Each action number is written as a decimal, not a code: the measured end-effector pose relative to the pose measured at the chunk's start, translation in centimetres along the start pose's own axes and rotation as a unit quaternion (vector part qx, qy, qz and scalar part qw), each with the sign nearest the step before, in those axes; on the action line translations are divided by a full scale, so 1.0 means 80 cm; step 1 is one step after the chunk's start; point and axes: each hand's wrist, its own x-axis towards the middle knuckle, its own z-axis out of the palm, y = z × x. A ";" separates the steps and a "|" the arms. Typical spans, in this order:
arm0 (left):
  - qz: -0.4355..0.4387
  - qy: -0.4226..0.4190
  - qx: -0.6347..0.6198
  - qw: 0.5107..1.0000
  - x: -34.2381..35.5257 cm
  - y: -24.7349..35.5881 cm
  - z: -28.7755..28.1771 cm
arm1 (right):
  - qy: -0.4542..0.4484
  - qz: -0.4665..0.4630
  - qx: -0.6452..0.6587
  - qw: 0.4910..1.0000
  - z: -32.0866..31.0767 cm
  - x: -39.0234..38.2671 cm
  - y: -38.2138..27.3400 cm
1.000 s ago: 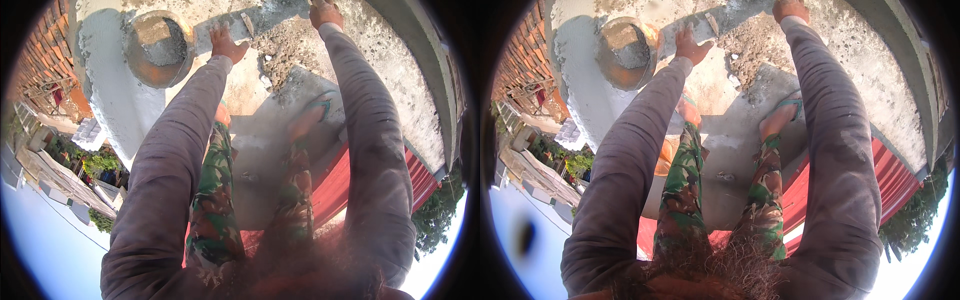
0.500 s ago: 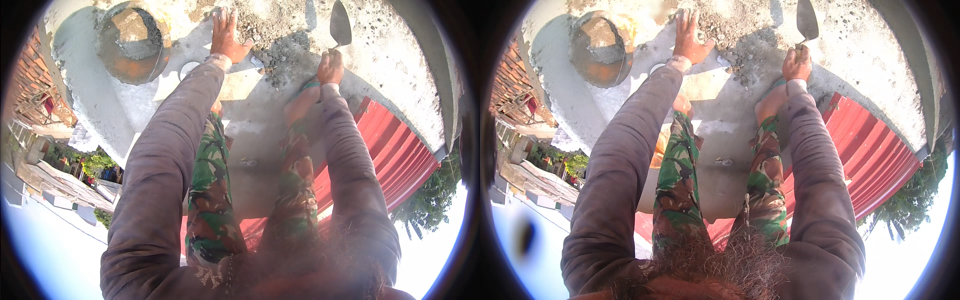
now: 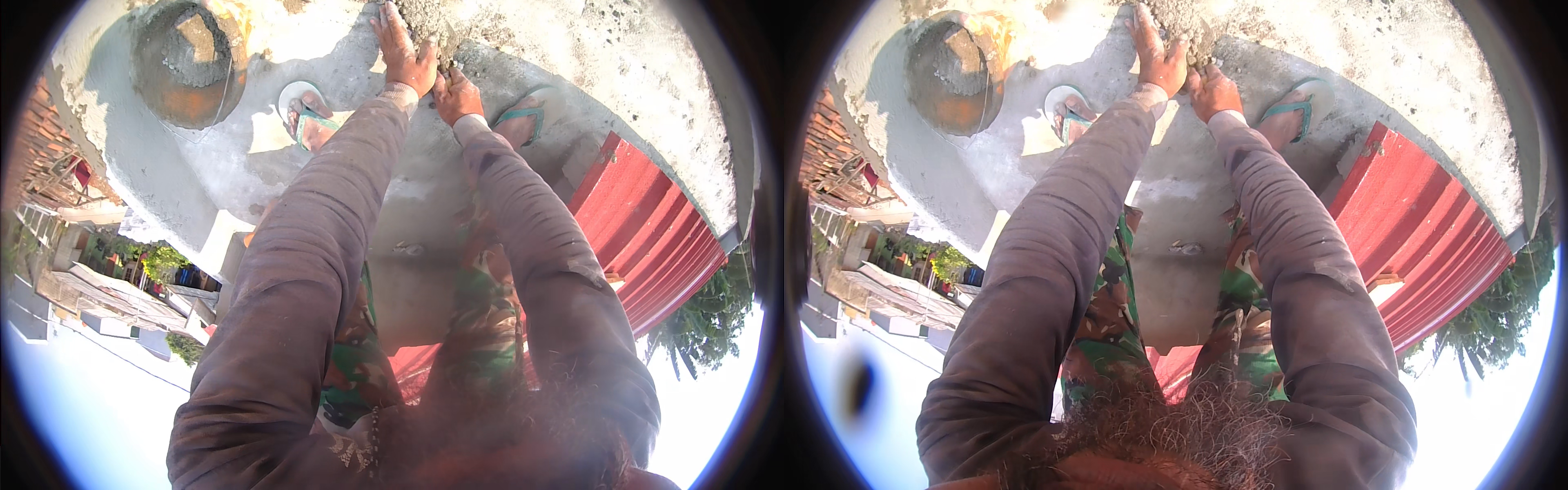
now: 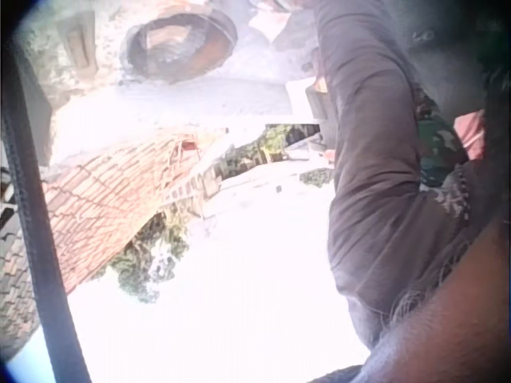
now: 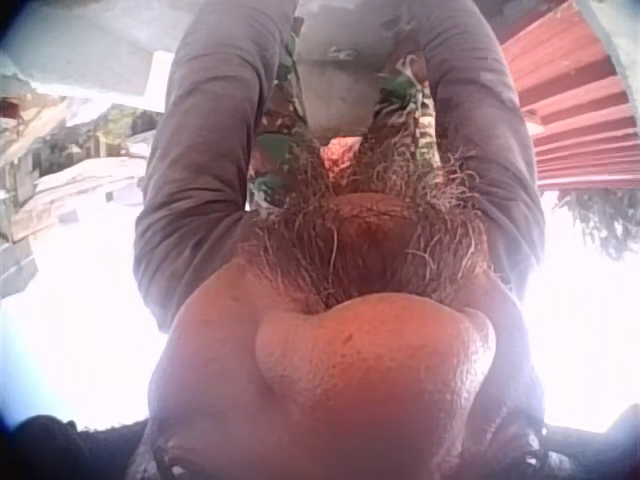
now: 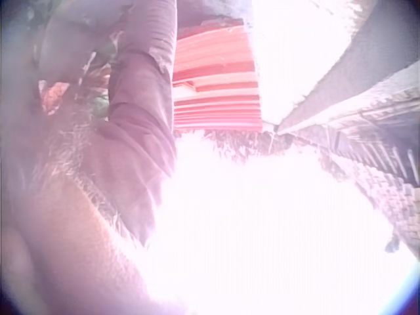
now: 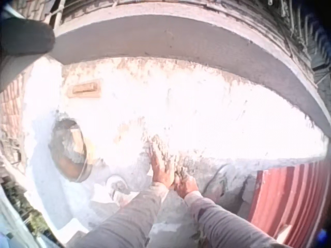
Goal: The person applies wet plaster or mortar to a narrow concrete ledge and wall section using a trowel and a wooden float. The person scoops mortar from a bucket with the trowel, applies it to the surface, and then uses the float to smooth and level the plaster along the edge.
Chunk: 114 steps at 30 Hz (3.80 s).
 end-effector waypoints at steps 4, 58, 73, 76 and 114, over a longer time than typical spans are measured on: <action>-0.069 0.014 -0.055 0.996 -0.013 0.026 -0.001 | 0.034 -0.032 0.081 0.996 0.030 -0.022 -0.015; 0.195 -0.041 -0.002 0.980 0.030 0.000 -0.065 | 0.019 0.062 0.339 0.938 0.105 -0.061 -0.075; 0.115 0.170 0.054 0.977 0.043 0.141 -0.385 | -0.038 -0.227 0.109 0.967 0.009 -0.221 -0.371; 0.117 0.174 0.246 0.946 0.050 0.078 -0.415 | -0.039 -0.192 0.063 0.979 0.013 -0.203 -0.377; 0.294 -0.066 0.233 0.925 0.100 -0.024 -0.096 | 0.302 0.137 0.067 0.941 0.014 -0.030 0.095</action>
